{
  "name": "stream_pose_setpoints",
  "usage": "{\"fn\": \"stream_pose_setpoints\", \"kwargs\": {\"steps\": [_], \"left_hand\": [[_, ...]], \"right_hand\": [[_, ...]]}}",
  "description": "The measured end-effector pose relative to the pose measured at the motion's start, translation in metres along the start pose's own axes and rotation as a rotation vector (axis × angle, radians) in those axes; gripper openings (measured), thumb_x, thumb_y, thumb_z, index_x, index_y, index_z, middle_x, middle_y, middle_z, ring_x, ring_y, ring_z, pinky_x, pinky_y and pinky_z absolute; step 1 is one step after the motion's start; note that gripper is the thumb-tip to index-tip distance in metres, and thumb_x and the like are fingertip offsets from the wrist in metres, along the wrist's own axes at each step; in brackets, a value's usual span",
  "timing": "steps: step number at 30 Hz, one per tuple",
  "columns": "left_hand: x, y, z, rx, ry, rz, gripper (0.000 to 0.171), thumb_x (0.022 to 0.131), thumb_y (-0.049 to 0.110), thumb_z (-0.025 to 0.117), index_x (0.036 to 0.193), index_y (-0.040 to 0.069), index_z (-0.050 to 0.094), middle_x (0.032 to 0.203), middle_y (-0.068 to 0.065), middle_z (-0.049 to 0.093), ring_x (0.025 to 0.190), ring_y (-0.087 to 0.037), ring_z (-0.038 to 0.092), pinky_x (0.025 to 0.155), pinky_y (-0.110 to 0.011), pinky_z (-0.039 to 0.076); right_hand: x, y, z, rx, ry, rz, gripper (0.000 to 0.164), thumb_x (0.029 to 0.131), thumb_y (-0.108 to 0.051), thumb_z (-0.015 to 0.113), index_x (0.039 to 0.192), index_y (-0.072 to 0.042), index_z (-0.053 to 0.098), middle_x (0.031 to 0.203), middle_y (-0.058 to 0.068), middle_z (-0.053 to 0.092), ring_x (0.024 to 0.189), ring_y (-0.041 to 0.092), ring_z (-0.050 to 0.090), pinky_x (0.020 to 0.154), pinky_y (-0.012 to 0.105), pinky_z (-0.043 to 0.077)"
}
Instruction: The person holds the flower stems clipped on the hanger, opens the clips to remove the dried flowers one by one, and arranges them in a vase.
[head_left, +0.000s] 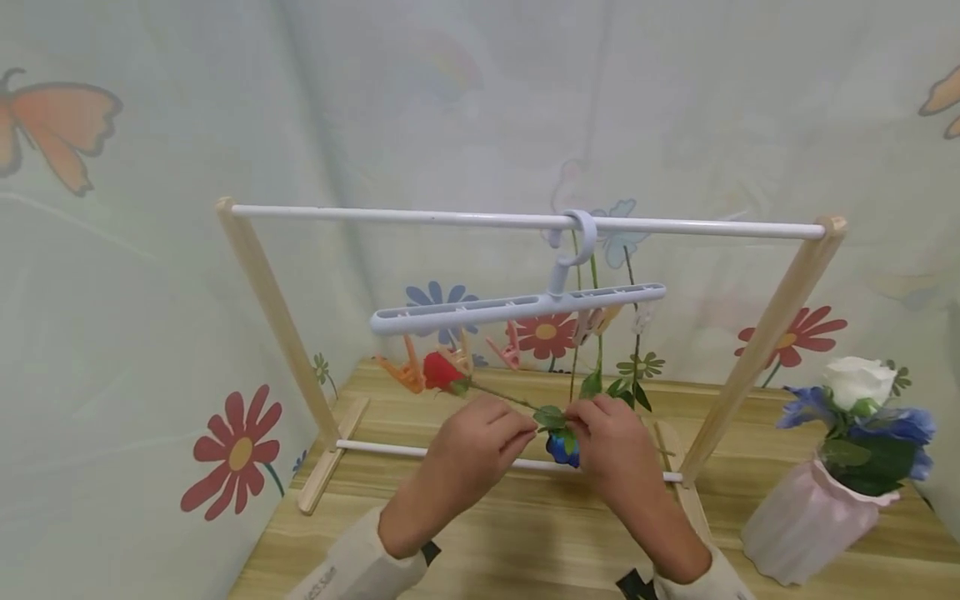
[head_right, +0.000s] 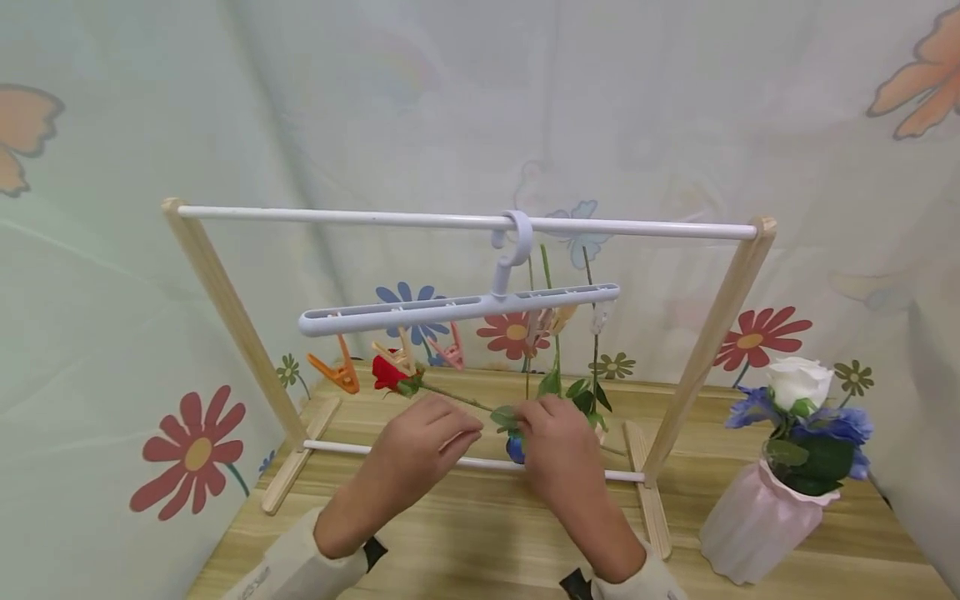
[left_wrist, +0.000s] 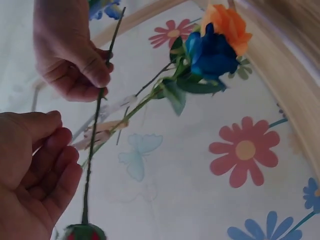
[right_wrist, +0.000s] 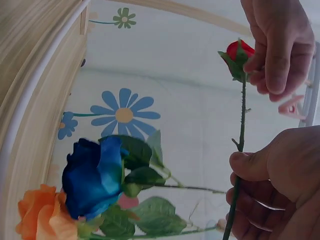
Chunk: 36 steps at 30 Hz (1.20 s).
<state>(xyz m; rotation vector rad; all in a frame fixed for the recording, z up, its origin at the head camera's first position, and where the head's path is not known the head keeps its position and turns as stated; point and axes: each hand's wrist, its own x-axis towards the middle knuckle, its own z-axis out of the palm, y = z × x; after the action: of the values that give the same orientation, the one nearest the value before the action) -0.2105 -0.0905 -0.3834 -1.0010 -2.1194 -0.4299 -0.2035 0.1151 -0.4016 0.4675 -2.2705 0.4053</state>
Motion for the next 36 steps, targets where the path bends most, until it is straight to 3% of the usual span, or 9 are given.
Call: {"fn": "stream_pose_setpoints", "kwargs": {"steps": [3, 5, 9, 12, 18, 20, 24, 29, 36], "left_hand": [[-0.005, 0.000, 0.010, -0.015, -0.037, -0.003, 0.010, 0.088, 0.023, 0.081, 0.096, 0.017, 0.078, 0.088, 0.007, 0.074, 0.084, -0.008, 0.068, 0.079, -0.022, 0.058], [-0.007, 0.000, 0.016, -0.025, -0.093, -0.049, 0.013, 0.089, 0.025, 0.080, 0.099, 0.016, 0.078, 0.091, 0.006, 0.075, 0.085, -0.010, 0.069, 0.079, -0.024, 0.059], [-0.004, -0.004, 0.025, -0.112, -0.236, -0.217, 0.019, 0.094, 0.027, 0.075, 0.106, 0.013, 0.078, 0.099, 0.001, 0.078, 0.090, -0.015, 0.072, 0.082, -0.032, 0.061], [0.004, -0.008, 0.032, -0.216, -0.281, -0.358, 0.020, 0.096, 0.026, 0.071, 0.109, 0.012, 0.077, 0.103, -0.001, 0.078, 0.094, -0.018, 0.074, 0.084, -0.034, 0.061], [0.015, -0.018, 0.050, -0.395, -0.162, -0.539, 0.016, 0.094, 0.019, 0.074, 0.108, 0.012, 0.069, 0.092, -0.001, 0.075, 0.083, -0.014, 0.071, 0.080, -0.030, 0.061], [0.017, -0.019, 0.055, -0.388, -0.102, -0.533, 0.015, 0.092, 0.013, 0.075, 0.106, 0.010, 0.069, 0.090, -0.003, 0.076, 0.082, -0.015, 0.072, 0.080, -0.032, 0.062], [0.020, -0.021, 0.063, -0.282, -0.046, -0.433, 0.015, 0.089, 0.008, 0.075, 0.105, 0.007, 0.073, 0.092, -0.006, 0.077, 0.086, -0.020, 0.075, 0.082, -0.035, 0.061], [0.026, -0.020, 0.068, -0.295, -0.068, -0.432, 0.011, 0.090, 0.008, 0.073, 0.101, 0.007, 0.073, 0.088, -0.007, 0.078, 0.083, -0.022, 0.075, 0.079, -0.034, 0.062], [0.038, -0.017, 0.072, -0.462, -0.126, -0.639, 0.023, 0.098, 0.023, 0.068, 0.117, 0.012, 0.075, 0.106, -0.004, 0.079, 0.097, -0.020, 0.075, 0.084, -0.030, 0.061]], "right_hand": [[-0.005, 0.007, -0.005, 0.025, 0.001, 0.036, 0.016, 0.078, -0.002, 0.085, 0.087, -0.010, 0.074, 0.081, 0.005, 0.067, 0.073, 0.022, 0.062, 0.061, 0.036, 0.056], [-0.009, 0.011, -0.009, 0.044, -0.011, 0.074, 0.014, 0.080, -0.003, 0.084, 0.088, -0.010, 0.074, 0.083, 0.005, 0.068, 0.073, 0.021, 0.063, 0.062, 0.037, 0.056], [-0.020, 0.018, -0.015, 0.059, -0.053, 0.151, 0.013, 0.082, -0.004, 0.083, 0.088, -0.011, 0.075, 0.085, 0.004, 0.069, 0.075, 0.018, 0.063, 0.064, 0.037, 0.057], [-0.029, 0.024, -0.018, 0.085, -0.089, 0.206, 0.014, 0.082, -0.002, 0.082, 0.088, -0.012, 0.074, 0.084, 0.001, 0.068, 0.075, 0.014, 0.061, 0.063, 0.033, 0.055], [-0.048, 0.035, -0.024, 0.126, -0.052, 0.225, 0.023, 0.076, 0.004, 0.084, 0.084, -0.014, 0.072, 0.079, -0.004, 0.064, 0.069, 0.011, 0.060, 0.059, 0.025, 0.053], [-0.053, 0.039, -0.026, 0.121, -0.026, 0.211, 0.025, 0.074, 0.005, 0.085, 0.083, -0.013, 0.071, 0.079, -0.004, 0.065, 0.068, 0.010, 0.061, 0.059, 0.025, 0.054], [-0.060, 0.046, -0.030, 0.100, -0.003, 0.190, 0.026, 0.072, 0.006, 0.086, 0.084, -0.014, 0.073, 0.080, -0.004, 0.068, 0.068, 0.009, 0.063, 0.058, 0.024, 0.054], [-0.069, 0.051, -0.034, 0.101, -0.005, 0.213, 0.027, 0.073, 0.008, 0.084, 0.085, -0.013, 0.072, 0.080, -0.004, 0.068, 0.069, 0.006, 0.062, 0.058, 0.024, 0.053], [-0.080, 0.055, -0.036, 0.148, 0.014, 0.348, 0.024, 0.077, 0.005, 0.083, 0.089, -0.013, 0.073, 0.082, -0.004, 0.070, 0.069, 0.003, 0.062, 0.059, 0.019, 0.051]]}}
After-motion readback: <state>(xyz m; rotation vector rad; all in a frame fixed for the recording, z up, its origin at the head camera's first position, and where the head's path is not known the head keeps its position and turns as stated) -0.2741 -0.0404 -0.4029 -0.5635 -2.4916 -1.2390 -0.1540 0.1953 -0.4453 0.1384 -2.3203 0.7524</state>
